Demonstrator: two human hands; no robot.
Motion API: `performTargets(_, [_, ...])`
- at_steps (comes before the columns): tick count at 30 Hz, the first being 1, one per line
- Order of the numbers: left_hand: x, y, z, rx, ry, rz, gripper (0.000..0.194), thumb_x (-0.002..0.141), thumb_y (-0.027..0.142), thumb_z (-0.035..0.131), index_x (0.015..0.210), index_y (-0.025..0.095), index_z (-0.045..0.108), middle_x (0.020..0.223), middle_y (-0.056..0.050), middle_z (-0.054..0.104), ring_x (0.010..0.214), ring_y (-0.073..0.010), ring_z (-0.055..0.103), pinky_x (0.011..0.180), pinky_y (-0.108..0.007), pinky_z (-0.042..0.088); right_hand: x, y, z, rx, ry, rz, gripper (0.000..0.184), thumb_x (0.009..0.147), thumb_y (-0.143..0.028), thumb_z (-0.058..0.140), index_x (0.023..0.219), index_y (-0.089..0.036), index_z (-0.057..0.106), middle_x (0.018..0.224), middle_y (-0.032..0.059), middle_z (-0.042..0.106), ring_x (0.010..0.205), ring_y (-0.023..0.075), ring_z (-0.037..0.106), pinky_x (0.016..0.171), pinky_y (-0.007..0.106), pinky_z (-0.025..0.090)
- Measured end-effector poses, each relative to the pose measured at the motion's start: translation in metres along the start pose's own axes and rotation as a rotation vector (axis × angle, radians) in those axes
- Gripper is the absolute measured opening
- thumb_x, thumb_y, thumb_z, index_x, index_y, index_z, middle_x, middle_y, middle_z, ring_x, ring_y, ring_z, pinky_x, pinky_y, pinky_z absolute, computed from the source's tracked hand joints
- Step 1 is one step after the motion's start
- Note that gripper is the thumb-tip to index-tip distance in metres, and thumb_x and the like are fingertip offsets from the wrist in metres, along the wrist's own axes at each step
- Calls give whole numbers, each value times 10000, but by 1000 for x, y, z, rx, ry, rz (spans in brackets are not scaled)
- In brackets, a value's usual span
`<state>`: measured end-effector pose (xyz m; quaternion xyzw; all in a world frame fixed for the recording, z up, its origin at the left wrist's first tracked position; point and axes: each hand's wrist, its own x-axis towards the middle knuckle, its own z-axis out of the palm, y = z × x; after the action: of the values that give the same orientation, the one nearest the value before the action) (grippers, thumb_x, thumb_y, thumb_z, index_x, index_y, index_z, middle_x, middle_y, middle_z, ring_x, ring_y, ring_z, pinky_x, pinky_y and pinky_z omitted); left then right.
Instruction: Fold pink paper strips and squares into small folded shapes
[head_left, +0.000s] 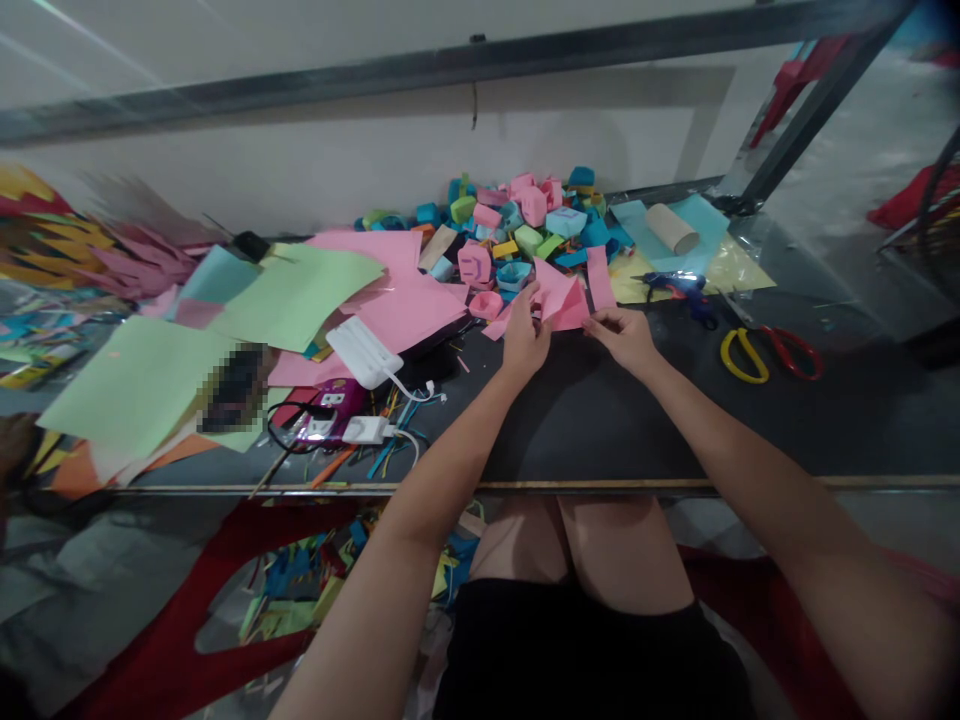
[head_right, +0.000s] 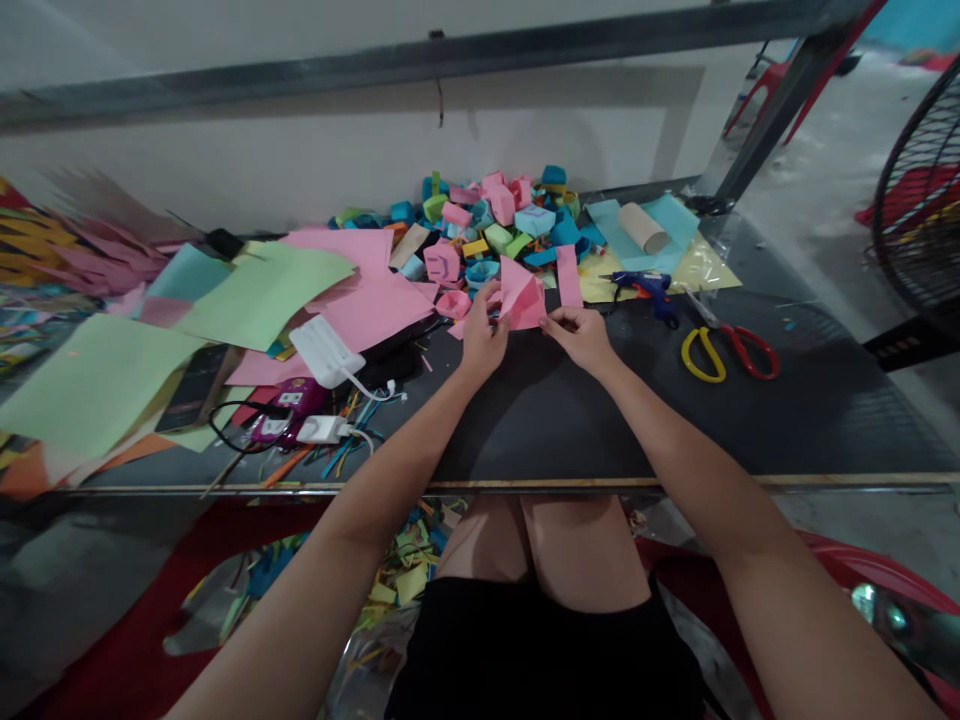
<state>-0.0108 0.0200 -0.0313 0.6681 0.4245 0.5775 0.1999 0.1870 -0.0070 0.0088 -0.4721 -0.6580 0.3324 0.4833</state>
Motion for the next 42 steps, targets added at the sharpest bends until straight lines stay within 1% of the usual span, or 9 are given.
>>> performTargets(4, [3,-4,-1,-61,76,-100,706,941,809,401,1243,222,651,1281,-162,698,1276,-311,633,1149,-526,477,-2,0,1,-4,17,-19,520,726,-746,743,681,-229,726,705,58,722,644,187,606,639,355,477])
performTargets(10, [3,-11,3,-185,121,-358,720,869,876,447,887,205,708,732,-71,684,873,-293,743,951,-522,596,-3,3,0,-25,28,-22,452,757,-665,755,712,-215,748,692,57,712,598,167,565,607,346,448])
performTargets(14, [5,-10,2,-287,95,-295,541,902,717,605,1077,223,739,1132,-98,759,1187,-303,682,1115,-522,514,-2,3,-1,-60,33,-17,492,757,-694,748,708,-205,738,680,48,701,587,152,545,590,329,442])
performTargets(21, [6,0,1,-525,-264,-299,504,902,495,574,1319,236,684,1617,-97,480,1538,-349,385,1211,-532,399,1,6,0,-27,3,-25,625,697,-821,722,713,-196,716,667,34,683,561,135,525,563,302,414])
performTargets(26, [0,7,3,-368,-198,-218,677,748,508,854,1346,267,646,1542,-102,559,1474,-325,470,1238,-493,374,0,2,0,-35,-11,-12,580,692,-776,751,704,-198,713,654,23,673,562,129,505,567,299,404])
performTargets(29, [0,10,3,-334,-114,-268,520,820,438,820,1281,244,680,1451,-114,629,1400,-306,543,1214,-481,408,-2,-1,-1,-43,-13,-6,512,711,-699,773,675,-193,703,641,22,664,561,124,494,572,301,397])
performTargets(34, [7,15,3,-468,96,-511,135,943,227,647,1042,200,736,1225,-86,734,1308,-254,617,1174,-432,452,-3,-1,0,-29,-56,11,430,718,-611,801,669,-195,705,646,21,659,574,125,500,589,308,401])
performTargets(38, [14,18,3,-756,204,-843,144,957,157,540,995,165,678,982,-78,746,1058,-226,712,970,-404,572,0,0,0,55,-90,38,492,705,-677,796,643,-204,676,643,23,647,593,131,510,601,305,422])
performTargets(42, [18,22,0,-905,247,-903,184,951,182,514,1051,184,669,921,-67,743,958,-198,722,888,-349,588,2,2,-1,128,-40,69,547,678,-740,789,644,-215,638,651,24,652,598,135,520,596,297,436])
